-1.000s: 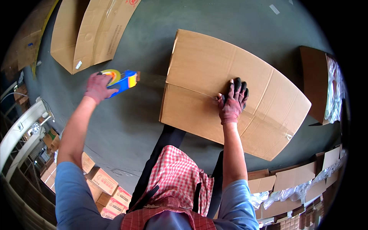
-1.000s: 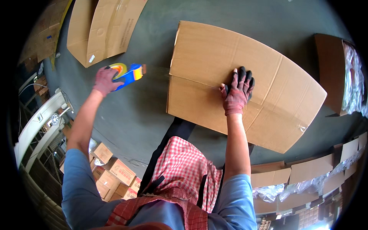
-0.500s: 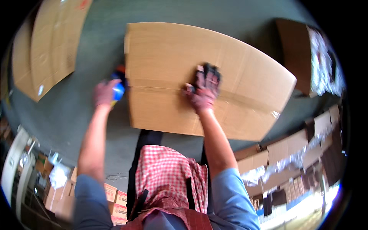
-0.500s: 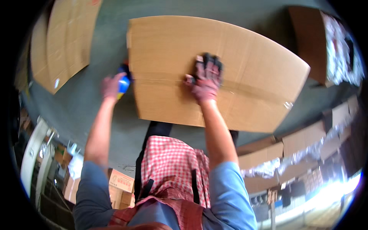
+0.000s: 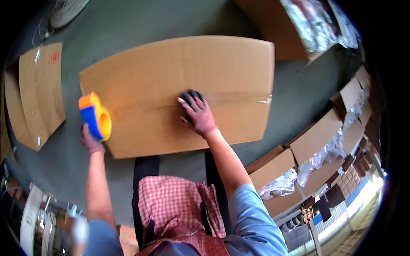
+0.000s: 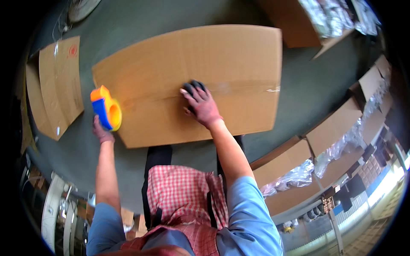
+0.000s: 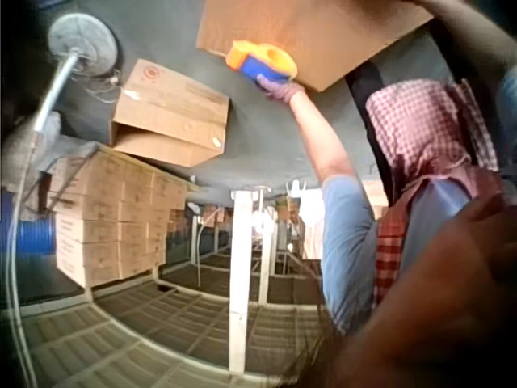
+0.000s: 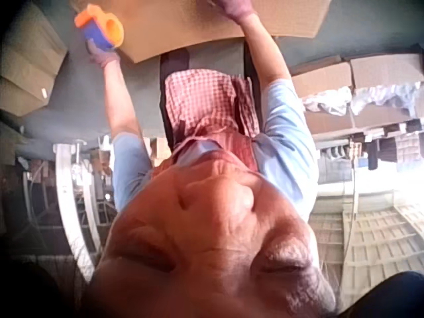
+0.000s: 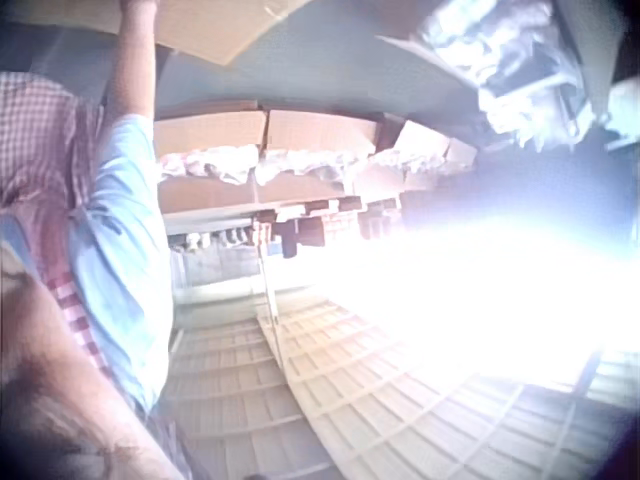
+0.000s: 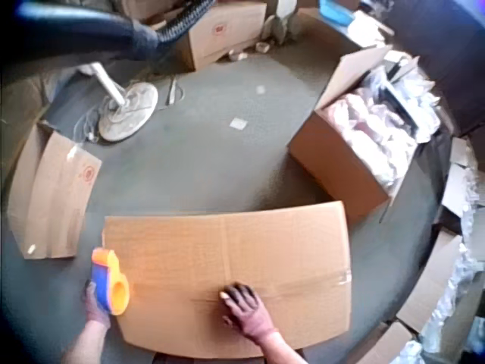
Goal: The person is packing plastic bowls into cardboard boxes in a warehouse. They fold the flaps of the boxes and seal them with a tape dispenser. The person moves between several boxes, repeating the process of closing and taping each one.
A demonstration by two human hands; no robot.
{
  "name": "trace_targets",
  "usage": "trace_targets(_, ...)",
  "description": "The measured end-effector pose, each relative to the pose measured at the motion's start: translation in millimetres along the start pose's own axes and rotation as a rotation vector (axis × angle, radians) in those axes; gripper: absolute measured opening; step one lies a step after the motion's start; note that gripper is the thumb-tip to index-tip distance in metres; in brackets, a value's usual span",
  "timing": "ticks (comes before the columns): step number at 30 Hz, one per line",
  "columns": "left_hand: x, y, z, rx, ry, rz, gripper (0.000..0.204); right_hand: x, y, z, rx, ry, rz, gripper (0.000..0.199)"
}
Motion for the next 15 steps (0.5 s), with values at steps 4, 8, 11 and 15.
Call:
trace_targets(4, 22, 48, 17, -0.183, 0.089, 0.109, 0.047, 84, 63, -79, -0.404, 0.191, -0.178, 0.063)
trace_targets(8, 26, 91, -76, 0.015, 0.107, 0.08, 0.068, 144, 91, -139, -1.056, 0.489, 0.084, 0.041)
trace_targets(11, 25, 64, -133, 0.19, -0.087, -0.005, 0.06, 185, 76, -144, -1.016, 0.52, 0.341, 0.027)
trace_targets(15, 36, 32, -205, 0.287, -0.092, -0.048, 0.049, 198, 112, -153, -1.2, 0.724, 0.754, 0.011)
Point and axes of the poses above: each hand's wrist, its own z-axis towards the middle knuckle, its own x-axis out of the back of the hand, y = z × x, the point moved 6 cm from there along z, towards the middle knuckle, and after that the axes turned 12 degrees about x, right-handed, at the moved point
